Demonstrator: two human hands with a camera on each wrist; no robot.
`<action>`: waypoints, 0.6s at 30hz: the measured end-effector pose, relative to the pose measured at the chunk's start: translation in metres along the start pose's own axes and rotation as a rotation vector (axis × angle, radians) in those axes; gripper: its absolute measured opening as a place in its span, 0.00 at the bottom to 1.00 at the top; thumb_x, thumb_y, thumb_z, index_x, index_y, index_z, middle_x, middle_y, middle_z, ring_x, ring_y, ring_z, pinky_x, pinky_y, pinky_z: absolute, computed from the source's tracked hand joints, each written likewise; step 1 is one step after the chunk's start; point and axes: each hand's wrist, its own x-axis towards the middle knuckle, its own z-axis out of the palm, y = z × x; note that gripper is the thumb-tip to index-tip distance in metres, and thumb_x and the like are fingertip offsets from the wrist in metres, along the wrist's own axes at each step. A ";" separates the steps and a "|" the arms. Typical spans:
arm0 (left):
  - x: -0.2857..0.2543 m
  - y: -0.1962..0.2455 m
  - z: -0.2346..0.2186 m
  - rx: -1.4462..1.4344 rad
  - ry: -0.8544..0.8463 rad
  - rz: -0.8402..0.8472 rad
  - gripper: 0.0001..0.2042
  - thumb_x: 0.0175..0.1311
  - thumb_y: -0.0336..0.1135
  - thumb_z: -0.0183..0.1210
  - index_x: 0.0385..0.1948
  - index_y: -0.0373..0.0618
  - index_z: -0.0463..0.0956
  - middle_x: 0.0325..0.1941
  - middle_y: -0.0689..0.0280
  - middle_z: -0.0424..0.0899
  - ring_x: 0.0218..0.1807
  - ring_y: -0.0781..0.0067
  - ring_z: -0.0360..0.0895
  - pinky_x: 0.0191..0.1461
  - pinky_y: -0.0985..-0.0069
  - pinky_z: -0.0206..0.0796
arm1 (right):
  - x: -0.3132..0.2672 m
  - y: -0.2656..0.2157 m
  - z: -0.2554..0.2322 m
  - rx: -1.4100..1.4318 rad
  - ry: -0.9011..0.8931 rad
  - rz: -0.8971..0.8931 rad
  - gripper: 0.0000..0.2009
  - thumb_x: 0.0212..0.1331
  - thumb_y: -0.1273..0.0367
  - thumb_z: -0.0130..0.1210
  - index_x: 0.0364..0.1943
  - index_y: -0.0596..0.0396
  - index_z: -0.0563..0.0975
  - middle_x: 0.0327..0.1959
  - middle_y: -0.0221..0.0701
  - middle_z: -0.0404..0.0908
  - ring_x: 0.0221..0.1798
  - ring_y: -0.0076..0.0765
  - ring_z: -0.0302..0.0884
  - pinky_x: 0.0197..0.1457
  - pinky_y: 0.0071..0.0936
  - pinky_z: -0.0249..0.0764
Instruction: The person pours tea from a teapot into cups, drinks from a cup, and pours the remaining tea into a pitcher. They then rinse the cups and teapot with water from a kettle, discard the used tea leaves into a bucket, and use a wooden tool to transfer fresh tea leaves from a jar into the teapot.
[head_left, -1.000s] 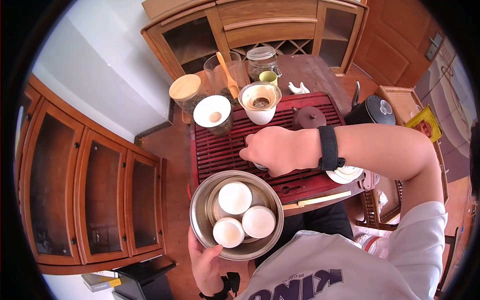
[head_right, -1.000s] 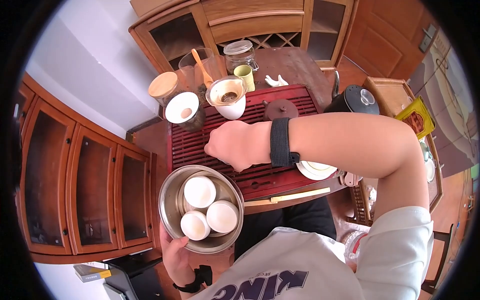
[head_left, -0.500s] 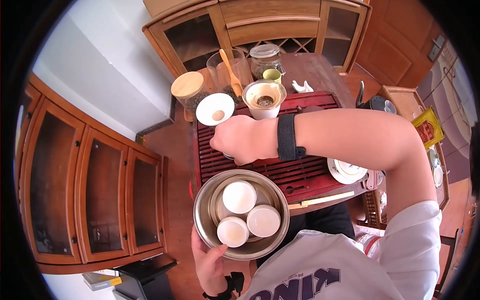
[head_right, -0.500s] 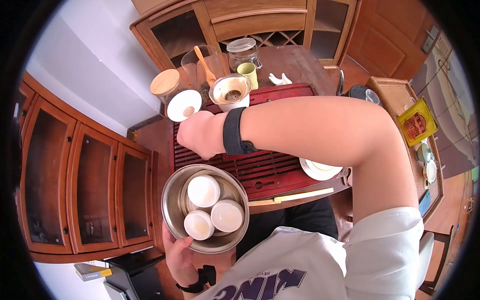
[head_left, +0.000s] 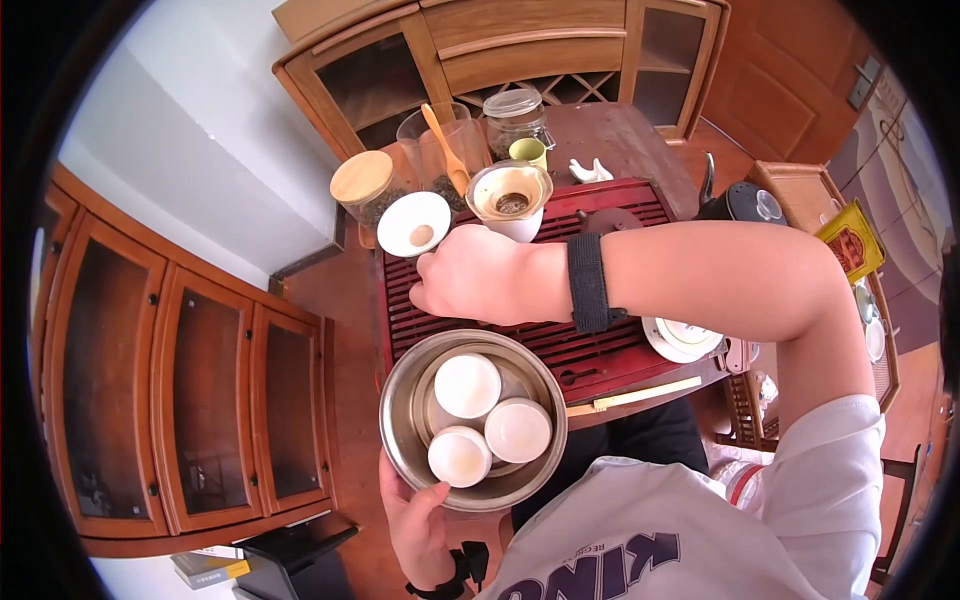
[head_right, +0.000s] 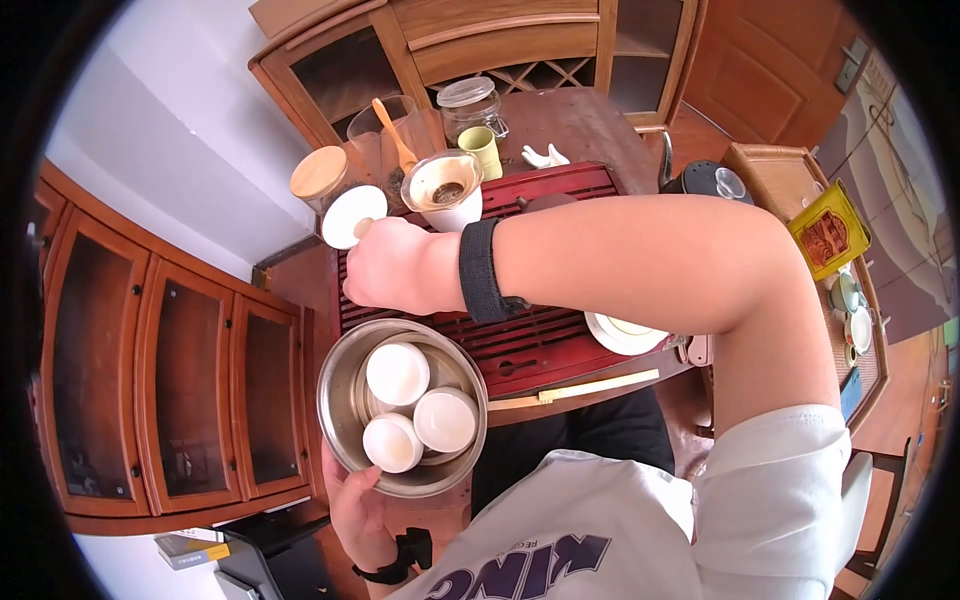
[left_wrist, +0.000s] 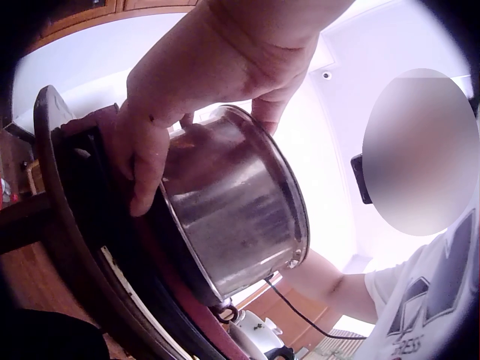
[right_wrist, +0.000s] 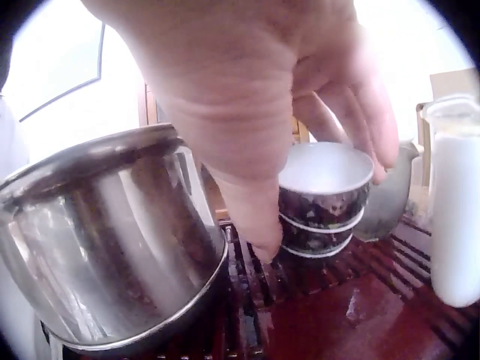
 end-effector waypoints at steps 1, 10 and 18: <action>0.000 0.001 0.001 0.008 0.010 -0.002 0.44 0.44 0.18 0.61 0.72 0.37 0.57 0.67 0.56 0.72 0.69 0.60 0.70 0.73 0.65 0.62 | 0.000 0.000 0.000 0.002 0.002 0.001 0.12 0.51 0.68 0.65 0.40 0.56 0.80 0.39 0.36 0.84 0.40 0.41 0.86 0.36 0.36 0.83; -0.001 -0.001 0.003 0.037 0.005 0.005 0.44 0.44 0.18 0.61 0.73 0.36 0.57 0.68 0.56 0.71 0.69 0.61 0.70 0.72 0.66 0.62 | 0.011 0.004 0.010 0.111 0.021 -0.047 0.07 0.52 0.71 0.61 0.35 0.54 0.84 0.39 0.36 0.83 0.44 0.43 0.85 0.41 0.38 0.84; 0.000 -0.002 0.000 0.009 -0.001 0.004 0.44 0.43 0.18 0.61 0.72 0.37 0.58 0.67 0.57 0.72 0.69 0.61 0.71 0.72 0.66 0.62 | 0.029 0.007 0.009 0.060 0.009 -0.152 0.07 0.49 0.71 0.63 0.34 0.54 0.83 0.40 0.36 0.83 0.47 0.45 0.83 0.45 0.39 0.84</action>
